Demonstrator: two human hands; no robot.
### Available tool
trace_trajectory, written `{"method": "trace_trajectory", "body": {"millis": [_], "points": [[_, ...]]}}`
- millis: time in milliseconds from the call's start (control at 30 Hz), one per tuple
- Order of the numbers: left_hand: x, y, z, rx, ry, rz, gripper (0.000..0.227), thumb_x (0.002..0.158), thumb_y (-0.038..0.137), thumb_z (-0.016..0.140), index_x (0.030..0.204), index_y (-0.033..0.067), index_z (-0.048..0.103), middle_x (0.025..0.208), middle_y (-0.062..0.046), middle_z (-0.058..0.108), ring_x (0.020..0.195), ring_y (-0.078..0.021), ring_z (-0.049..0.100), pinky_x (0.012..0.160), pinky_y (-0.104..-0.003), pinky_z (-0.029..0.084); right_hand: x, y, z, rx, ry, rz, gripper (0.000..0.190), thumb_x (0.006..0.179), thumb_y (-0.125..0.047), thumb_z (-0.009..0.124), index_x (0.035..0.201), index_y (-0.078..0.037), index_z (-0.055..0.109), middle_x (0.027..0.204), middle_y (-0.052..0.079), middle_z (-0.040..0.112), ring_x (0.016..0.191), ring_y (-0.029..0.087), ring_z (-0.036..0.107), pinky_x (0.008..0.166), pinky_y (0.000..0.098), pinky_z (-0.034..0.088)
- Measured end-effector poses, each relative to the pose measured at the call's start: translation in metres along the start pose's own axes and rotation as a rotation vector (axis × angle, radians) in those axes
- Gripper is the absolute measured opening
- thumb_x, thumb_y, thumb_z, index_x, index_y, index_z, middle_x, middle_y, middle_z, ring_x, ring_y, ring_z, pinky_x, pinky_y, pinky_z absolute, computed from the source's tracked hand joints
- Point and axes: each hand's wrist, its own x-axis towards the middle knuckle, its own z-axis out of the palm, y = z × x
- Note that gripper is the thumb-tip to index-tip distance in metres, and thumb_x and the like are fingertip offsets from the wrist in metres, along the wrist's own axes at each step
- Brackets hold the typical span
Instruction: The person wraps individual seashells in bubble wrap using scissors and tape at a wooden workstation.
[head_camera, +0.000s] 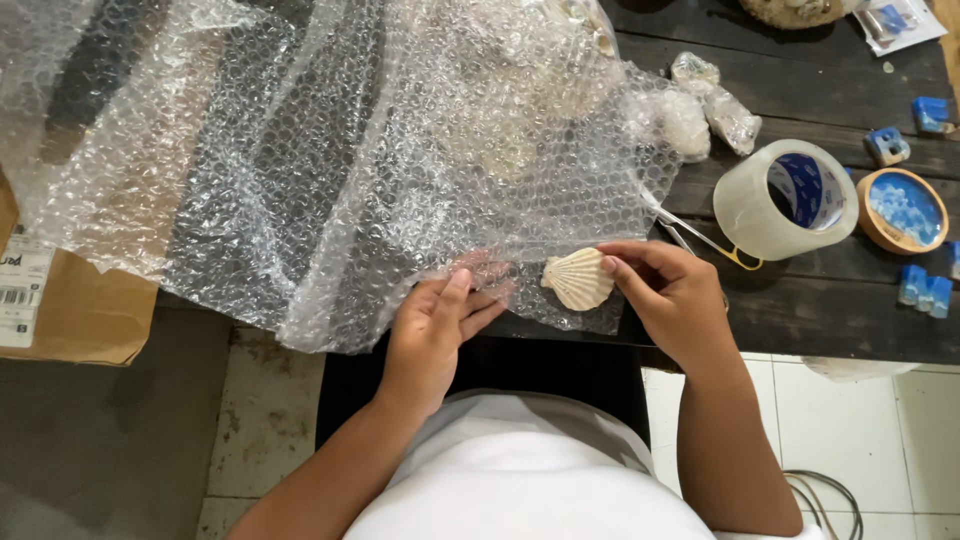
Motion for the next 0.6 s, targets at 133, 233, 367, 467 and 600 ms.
{"method": "trace_trajectory", "body": {"millis": [133,233,367,467,600], "points": [[-0.005,0.001,-0.004,0.192,-0.016,0.107,0.028,0.1,0.015,0.061,0.102,-0.0125,0.065,0.113,-0.033,0.074,0.101,-0.0363,0.076,0.093,-0.054,0.062,-0.006,0.015,-0.01,-0.128,0.107,-0.138,0.017,0.095,-0.02,0.078,0.11,-0.014,0.081,0.097,0.007,0.076,0.074,0.022,0.067,0.066,0.0309,0.054],[0.001,-0.008,-0.014,0.307,-0.065,0.112,0.029,0.098,0.018,0.062,0.104,-0.0091,0.069,0.127,-0.028,0.068,0.1,-0.0291,0.076,0.089,-0.044,0.066,-0.016,0.033,-0.035,-0.415,0.213,-0.17,0.018,0.102,-0.017,0.071,0.116,-0.014,0.08,0.11,0.008,0.074,0.095,0.028,0.067,0.084,0.0389,0.052],[0.004,-0.012,-0.013,0.363,-0.074,0.08,0.03,0.095,0.021,0.064,0.106,-0.0057,0.072,0.13,-0.018,0.071,0.094,-0.0218,0.077,0.086,-0.034,0.069,-0.02,0.053,-0.053,-0.705,0.173,0.002,0.04,0.107,-0.029,0.056,0.141,-0.012,0.068,0.138,0.009,0.067,0.12,0.037,0.054,0.104,0.0471,0.041],[0.003,-0.007,-0.011,0.402,-0.062,0.072,0.031,0.095,0.023,0.063,0.104,-0.0053,0.073,0.126,-0.017,0.073,0.095,-0.0234,0.078,0.086,-0.034,0.07,-0.025,0.045,-0.056,-0.718,0.104,-0.003,0.046,0.102,-0.028,0.061,0.143,-0.007,0.065,0.142,0.01,0.064,0.117,0.04,0.054,0.101,0.0485,0.043],[0.004,-0.006,-0.013,0.363,-0.03,0.031,0.034,0.096,0.021,0.062,0.112,-0.0066,0.073,0.116,-0.018,0.076,0.095,-0.0246,0.078,0.087,-0.035,0.069,-0.028,0.035,-0.065,-0.75,0.073,0.03,0.047,0.095,-0.024,0.067,0.14,-0.01,0.067,0.141,0.014,0.065,0.127,0.036,0.055,0.108,0.0472,0.041]]}}
